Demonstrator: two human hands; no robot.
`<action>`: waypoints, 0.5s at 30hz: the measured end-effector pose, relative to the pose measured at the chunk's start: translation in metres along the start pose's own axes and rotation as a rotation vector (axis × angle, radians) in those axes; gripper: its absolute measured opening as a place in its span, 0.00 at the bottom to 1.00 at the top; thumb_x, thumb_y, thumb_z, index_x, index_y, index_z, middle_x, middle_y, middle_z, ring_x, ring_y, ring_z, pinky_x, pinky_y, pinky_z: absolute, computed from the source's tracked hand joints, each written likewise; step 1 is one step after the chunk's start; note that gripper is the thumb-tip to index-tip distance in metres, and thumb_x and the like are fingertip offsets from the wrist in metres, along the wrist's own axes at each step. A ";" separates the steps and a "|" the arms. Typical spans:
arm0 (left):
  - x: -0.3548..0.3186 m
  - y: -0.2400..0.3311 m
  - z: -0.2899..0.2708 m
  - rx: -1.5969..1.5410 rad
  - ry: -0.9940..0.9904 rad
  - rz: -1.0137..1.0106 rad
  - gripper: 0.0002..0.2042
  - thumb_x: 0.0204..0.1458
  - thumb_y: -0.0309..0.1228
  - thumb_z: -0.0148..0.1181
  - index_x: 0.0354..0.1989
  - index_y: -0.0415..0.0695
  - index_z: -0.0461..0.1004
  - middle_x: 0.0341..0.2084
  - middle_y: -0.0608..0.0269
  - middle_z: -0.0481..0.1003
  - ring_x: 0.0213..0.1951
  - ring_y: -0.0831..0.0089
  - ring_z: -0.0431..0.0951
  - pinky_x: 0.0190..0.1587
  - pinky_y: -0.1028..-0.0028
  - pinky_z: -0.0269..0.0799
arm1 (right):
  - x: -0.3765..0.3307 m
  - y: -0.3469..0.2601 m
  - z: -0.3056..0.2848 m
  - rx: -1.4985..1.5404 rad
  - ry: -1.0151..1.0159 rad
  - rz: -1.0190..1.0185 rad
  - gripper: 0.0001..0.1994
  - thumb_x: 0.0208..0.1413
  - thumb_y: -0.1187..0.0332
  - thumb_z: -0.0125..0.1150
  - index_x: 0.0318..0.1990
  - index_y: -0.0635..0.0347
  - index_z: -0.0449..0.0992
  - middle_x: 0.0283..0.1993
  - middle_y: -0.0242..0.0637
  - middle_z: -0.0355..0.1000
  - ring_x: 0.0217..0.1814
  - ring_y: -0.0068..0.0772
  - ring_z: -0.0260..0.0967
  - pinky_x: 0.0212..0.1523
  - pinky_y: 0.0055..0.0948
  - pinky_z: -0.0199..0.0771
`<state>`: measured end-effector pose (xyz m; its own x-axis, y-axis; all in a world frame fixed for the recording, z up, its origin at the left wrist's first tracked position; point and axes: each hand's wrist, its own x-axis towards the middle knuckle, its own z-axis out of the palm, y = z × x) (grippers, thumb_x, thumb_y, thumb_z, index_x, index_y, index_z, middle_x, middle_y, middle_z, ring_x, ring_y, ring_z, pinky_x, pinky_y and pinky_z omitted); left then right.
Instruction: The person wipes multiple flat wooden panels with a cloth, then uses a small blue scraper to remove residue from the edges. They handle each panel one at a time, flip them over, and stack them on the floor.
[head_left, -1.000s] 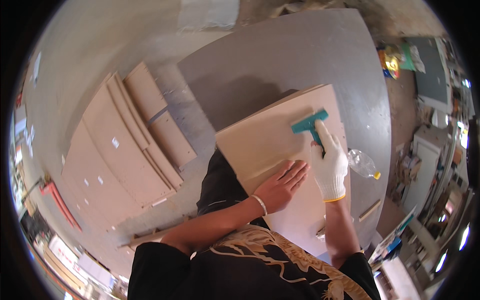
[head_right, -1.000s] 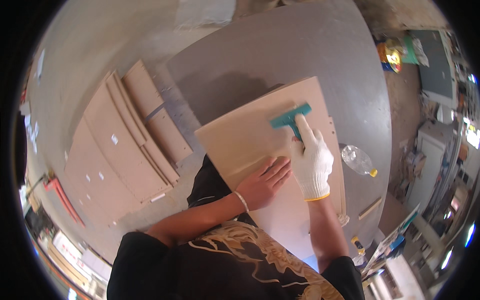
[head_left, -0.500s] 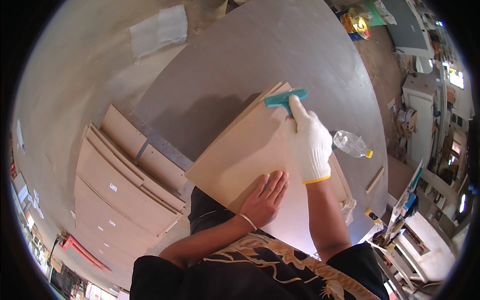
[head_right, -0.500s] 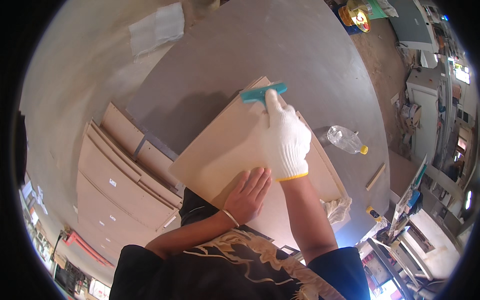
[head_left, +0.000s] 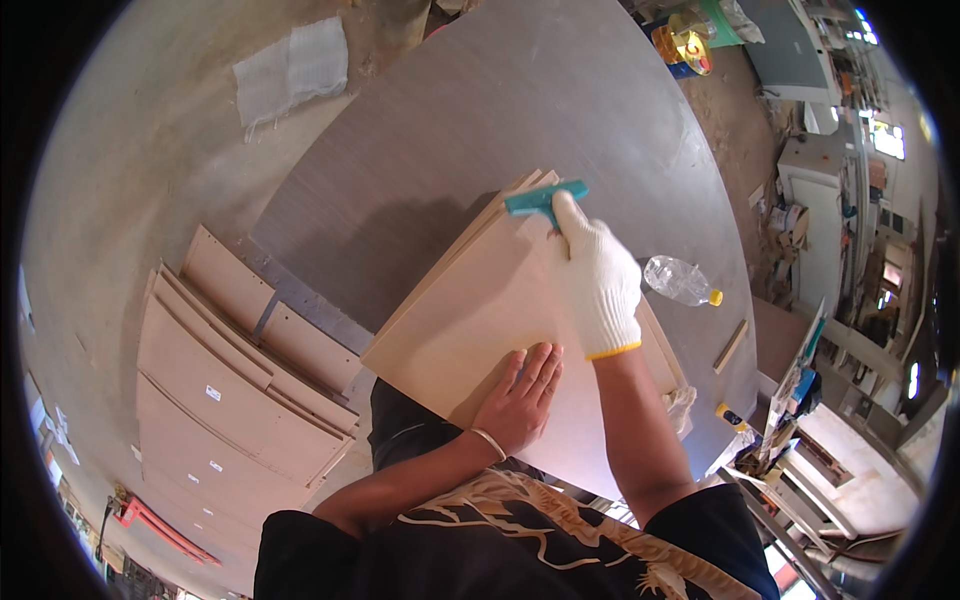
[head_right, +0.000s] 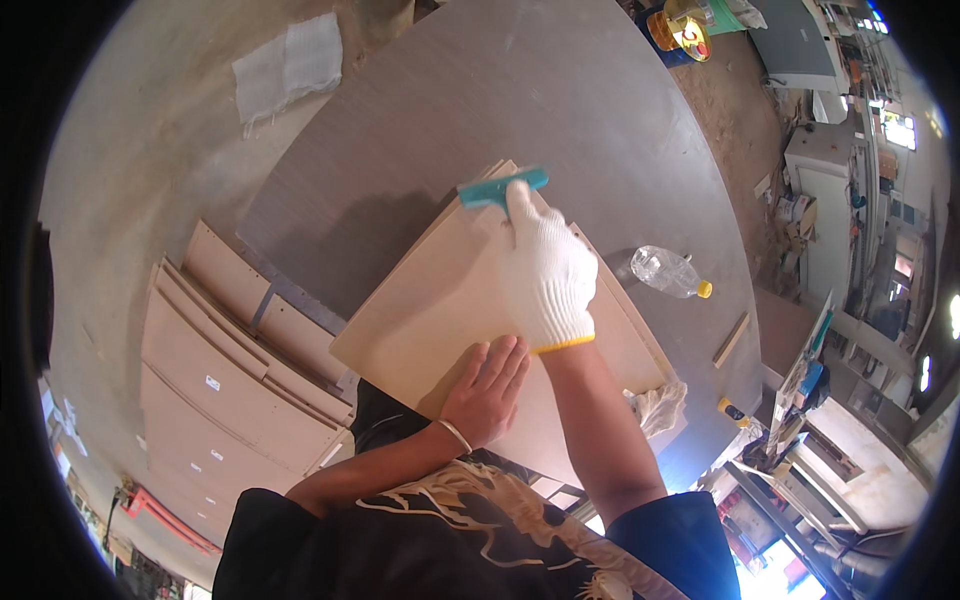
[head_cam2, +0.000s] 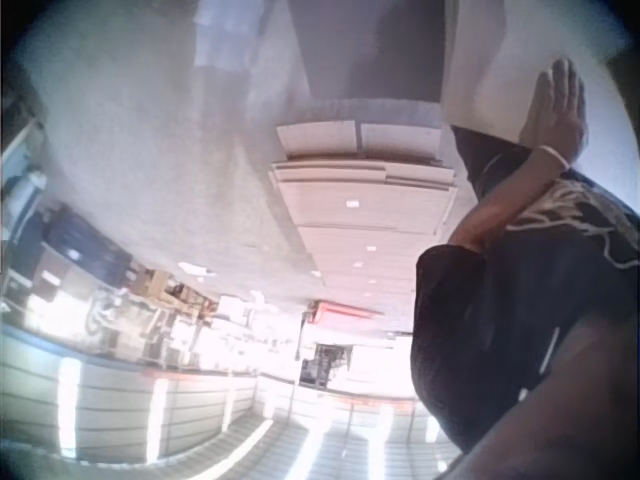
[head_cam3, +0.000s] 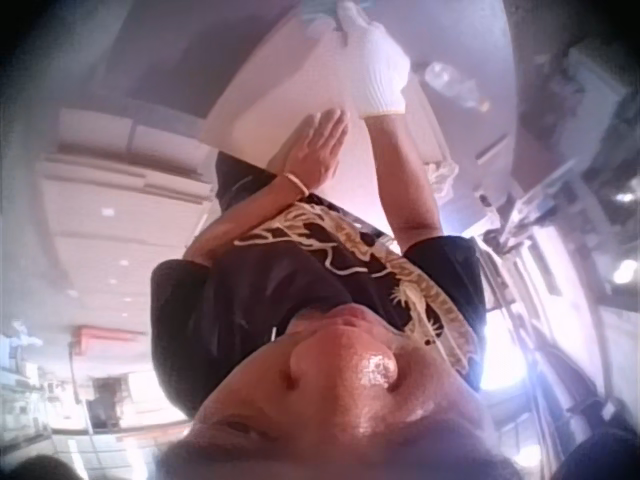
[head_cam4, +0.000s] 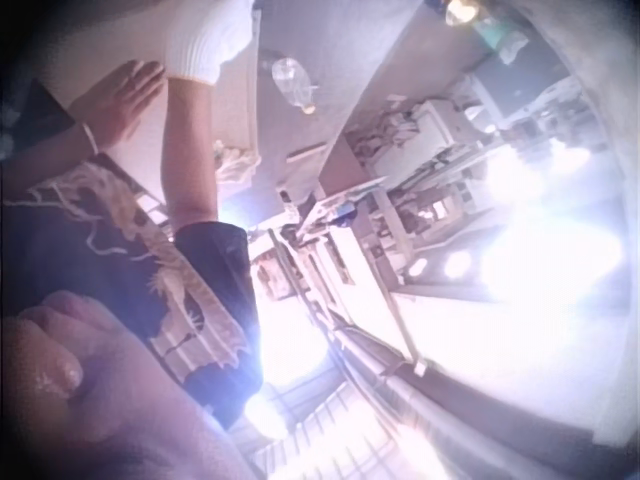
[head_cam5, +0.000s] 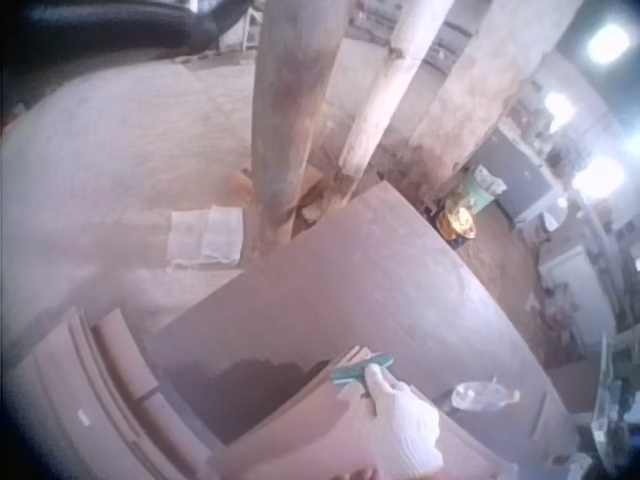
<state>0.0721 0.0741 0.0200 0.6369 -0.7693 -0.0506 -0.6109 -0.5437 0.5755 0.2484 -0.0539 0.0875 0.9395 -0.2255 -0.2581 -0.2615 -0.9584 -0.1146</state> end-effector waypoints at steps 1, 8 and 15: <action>-0.001 0.001 0.001 -0.001 0.012 -0.001 0.31 0.63 0.40 0.51 0.72 0.34 0.67 0.77 0.47 0.59 0.79 0.53 0.53 0.80 0.49 0.43 | 0.001 -0.003 -0.001 0.009 -0.086 0.068 0.14 0.65 0.65 0.56 0.57 0.44 0.75 0.37 0.48 0.77 0.40 0.58 0.77 0.39 0.53 0.75; -0.001 0.001 0.002 -0.016 0.080 -0.013 0.32 0.57 0.38 0.57 0.69 0.34 0.69 0.75 0.48 0.61 0.78 0.54 0.55 0.79 0.49 0.47 | 0.043 0.012 -0.021 0.122 0.112 0.007 0.21 0.64 0.61 0.59 0.64 0.43 0.79 0.49 0.53 0.81 0.47 0.49 0.82 0.48 0.40 0.79; -0.036 0.028 0.022 -0.013 0.187 -0.159 0.28 0.57 0.33 0.56 0.68 0.37 0.71 0.75 0.53 0.63 0.77 0.59 0.57 0.77 0.53 0.52 | 0.002 0.069 0.007 0.299 0.009 -0.161 0.23 0.62 0.66 0.58 0.65 0.45 0.78 0.47 0.45 0.81 0.45 0.50 0.80 0.49 0.43 0.78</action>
<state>0.0215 0.0795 0.0204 0.8011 -0.5984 0.0103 -0.4911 -0.6474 0.5829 0.2312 -0.1193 0.0721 0.9756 -0.0782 -0.2053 -0.1616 -0.8884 -0.4296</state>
